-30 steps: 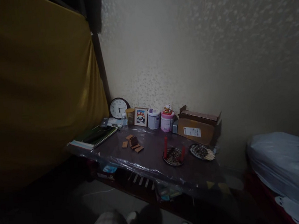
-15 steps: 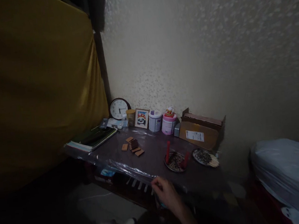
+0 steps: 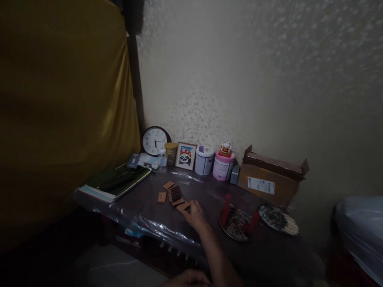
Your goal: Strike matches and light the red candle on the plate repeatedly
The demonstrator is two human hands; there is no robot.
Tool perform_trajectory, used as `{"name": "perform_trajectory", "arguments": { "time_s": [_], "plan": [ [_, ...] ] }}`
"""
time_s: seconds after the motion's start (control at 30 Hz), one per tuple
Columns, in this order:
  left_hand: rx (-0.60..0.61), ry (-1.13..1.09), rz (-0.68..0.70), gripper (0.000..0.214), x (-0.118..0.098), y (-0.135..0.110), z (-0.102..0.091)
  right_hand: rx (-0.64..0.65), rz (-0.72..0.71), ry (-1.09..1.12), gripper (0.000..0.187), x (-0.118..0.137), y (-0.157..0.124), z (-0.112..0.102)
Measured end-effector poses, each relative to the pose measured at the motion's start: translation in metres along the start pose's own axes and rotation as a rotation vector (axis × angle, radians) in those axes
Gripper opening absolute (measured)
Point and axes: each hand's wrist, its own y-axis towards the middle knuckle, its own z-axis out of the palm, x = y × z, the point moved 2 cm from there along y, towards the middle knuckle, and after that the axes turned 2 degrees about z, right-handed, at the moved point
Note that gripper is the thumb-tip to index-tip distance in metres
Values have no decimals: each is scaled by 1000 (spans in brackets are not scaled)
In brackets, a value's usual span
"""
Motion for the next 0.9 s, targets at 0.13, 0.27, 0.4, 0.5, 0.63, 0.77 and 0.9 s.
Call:
{"name": "perform_trajectory", "arguments": {
  "time_s": [0.13, 0.27, 0.4, 0.5, 0.63, 0.77, 0.9],
  "plan": [
    [-67, -21, 18, 33, -4, 0, -9, 4, 24, 1, 25, 5, 10, 11],
    [-76, -63, 52, 36, -10, -3, -15, -10, 37, 70, 15, 7, 13, 14],
    [-100, -112, 115, 40, -19, -7, -24, -31, 67, 220, 14, 2, 3, 2],
    [-234, -223, 186, 40, -26, -10, -33, 3, 89, 398, 20, -4, -20, -18],
    [-424, -484, 260, 30, -34, -15, -43, 151, 88, 709, 31, -5, -69, -39],
    [-413, -636, 306, 22, -41, -20, -38, 291, 157, 1259, 27, -1, -109, -43],
    [-358, -753, 290, 22, -41, -18, -24, 239, 195, 1220, 23, 1, -130, -45]
  ]
}}
